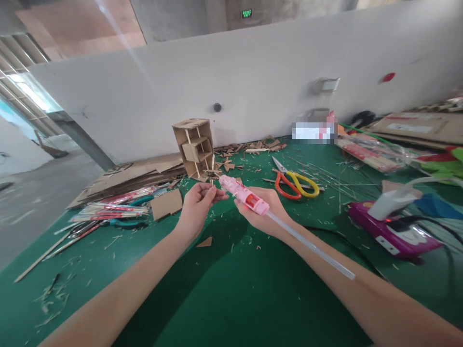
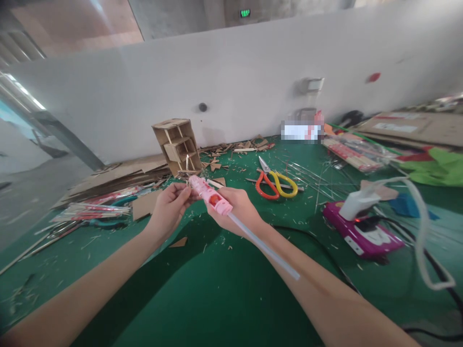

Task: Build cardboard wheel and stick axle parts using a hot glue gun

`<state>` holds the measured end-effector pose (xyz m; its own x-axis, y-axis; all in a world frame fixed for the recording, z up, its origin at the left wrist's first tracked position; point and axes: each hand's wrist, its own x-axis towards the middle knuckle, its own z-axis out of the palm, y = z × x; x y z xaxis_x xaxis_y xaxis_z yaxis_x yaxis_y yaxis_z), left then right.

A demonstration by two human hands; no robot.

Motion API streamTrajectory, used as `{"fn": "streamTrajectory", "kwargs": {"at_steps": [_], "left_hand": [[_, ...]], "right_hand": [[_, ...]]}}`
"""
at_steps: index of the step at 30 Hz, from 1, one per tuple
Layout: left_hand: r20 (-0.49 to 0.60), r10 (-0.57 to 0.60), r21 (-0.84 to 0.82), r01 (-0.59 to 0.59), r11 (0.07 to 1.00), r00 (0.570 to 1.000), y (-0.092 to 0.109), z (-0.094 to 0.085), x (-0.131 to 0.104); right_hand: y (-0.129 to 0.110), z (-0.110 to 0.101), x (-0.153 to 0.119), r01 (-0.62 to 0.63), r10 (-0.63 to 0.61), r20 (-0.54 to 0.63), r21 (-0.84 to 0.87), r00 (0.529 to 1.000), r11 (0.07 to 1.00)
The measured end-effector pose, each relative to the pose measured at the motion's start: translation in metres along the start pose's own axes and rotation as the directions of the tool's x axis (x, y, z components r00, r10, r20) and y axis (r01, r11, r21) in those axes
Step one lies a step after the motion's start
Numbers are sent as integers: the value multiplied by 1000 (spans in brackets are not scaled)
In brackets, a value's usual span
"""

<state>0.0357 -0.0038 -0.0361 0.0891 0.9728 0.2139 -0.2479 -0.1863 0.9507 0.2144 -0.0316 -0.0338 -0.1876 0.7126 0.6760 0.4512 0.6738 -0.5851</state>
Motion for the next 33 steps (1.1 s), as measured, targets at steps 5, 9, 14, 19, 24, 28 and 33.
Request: {"fn": "streamTrajectory", "kwargs": {"at_steps": [5, 9, 14, 19, 24, 28, 33], "left_hand": [[15, 0, -2, 0, 1000, 1000, 0, 0, 0], [24, 11, -6, -11, 1000, 1000, 1, 0, 0], [34, 14, -27, -13, 1000, 999, 1, 0, 1], [38, 11, -32, -10, 999, 999, 1, 0, 1], [21, 1, -28, 0, 1000, 1000, 2, 1, 0], [3, -5, -25, 5, 1000, 1000, 3, 2, 0], [9, 9, -54, -9, 999, 1000, 2, 2, 0]], "right_hand": [[1, 0, 0, -34, 34, -22, -16, 999, 999], [4, 0, -1, -46, 45, -30, -38, 999, 998], [3, 0, 0, -71, 69, -28, -62, 997, 996], [-1, -2, 1, -114, 110, -71, -55, 991, 992], [0, -1, 0, -78, 77, -43, -34, 996, 996], [3, 0, -2, -13, 11, -42, -49, 999, 999], [5, 1, -3, 24, -25, -8, -53, 1000, 998]]}}
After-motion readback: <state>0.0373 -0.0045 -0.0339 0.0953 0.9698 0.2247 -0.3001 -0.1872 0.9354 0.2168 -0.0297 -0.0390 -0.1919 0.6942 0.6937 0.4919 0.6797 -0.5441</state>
